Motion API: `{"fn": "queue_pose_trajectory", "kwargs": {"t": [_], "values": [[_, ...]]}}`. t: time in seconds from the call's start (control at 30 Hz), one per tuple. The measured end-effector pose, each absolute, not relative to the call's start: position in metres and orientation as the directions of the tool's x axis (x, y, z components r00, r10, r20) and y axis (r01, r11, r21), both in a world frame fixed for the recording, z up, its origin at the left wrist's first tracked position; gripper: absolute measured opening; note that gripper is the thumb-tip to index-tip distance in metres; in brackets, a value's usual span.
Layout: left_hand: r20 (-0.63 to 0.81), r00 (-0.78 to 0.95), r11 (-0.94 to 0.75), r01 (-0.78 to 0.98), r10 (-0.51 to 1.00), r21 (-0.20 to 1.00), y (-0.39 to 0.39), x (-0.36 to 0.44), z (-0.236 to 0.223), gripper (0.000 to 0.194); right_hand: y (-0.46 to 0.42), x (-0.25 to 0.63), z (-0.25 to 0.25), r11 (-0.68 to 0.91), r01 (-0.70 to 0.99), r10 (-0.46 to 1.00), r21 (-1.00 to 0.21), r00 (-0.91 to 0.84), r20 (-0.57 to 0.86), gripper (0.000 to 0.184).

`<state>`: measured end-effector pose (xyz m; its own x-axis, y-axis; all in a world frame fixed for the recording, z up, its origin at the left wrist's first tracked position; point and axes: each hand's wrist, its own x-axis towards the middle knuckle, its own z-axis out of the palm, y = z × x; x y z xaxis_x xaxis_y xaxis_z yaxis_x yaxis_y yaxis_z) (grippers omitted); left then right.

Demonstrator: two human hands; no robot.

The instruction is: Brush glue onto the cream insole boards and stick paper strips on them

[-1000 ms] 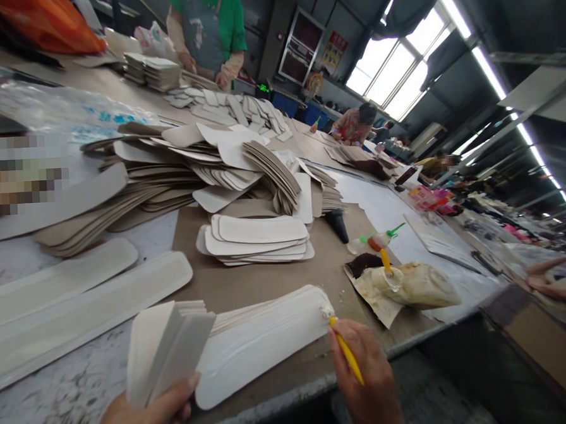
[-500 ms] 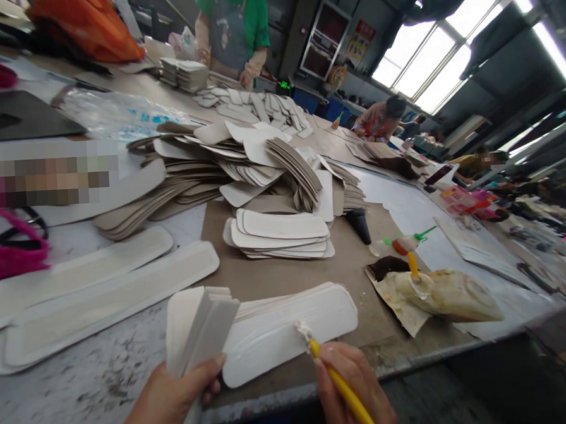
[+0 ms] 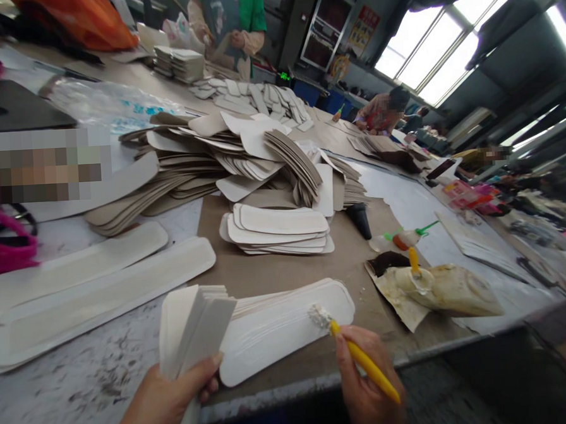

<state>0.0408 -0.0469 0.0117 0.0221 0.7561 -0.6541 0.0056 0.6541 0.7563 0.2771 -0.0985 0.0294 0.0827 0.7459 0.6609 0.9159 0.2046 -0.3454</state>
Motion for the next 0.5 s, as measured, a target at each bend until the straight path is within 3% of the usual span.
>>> {"fn": "queue_pose_trajectory", "kwargs": {"t": [0.17,0.5], "values": [[-0.656,0.038,0.657,-0.021,0.753,0.753,-0.047,0.042,0.009,0.039,-0.100,0.309,0.036,0.145,0.976,0.717,-0.163,0.010,0.697,0.011],[-0.639,0.051,0.641,-0.033,0.767,0.767,-0.045,0.040,0.020,0.034,-0.105,0.321,0.050,0.170,0.984,0.740,-0.054,-0.091,0.667,0.016]]}}
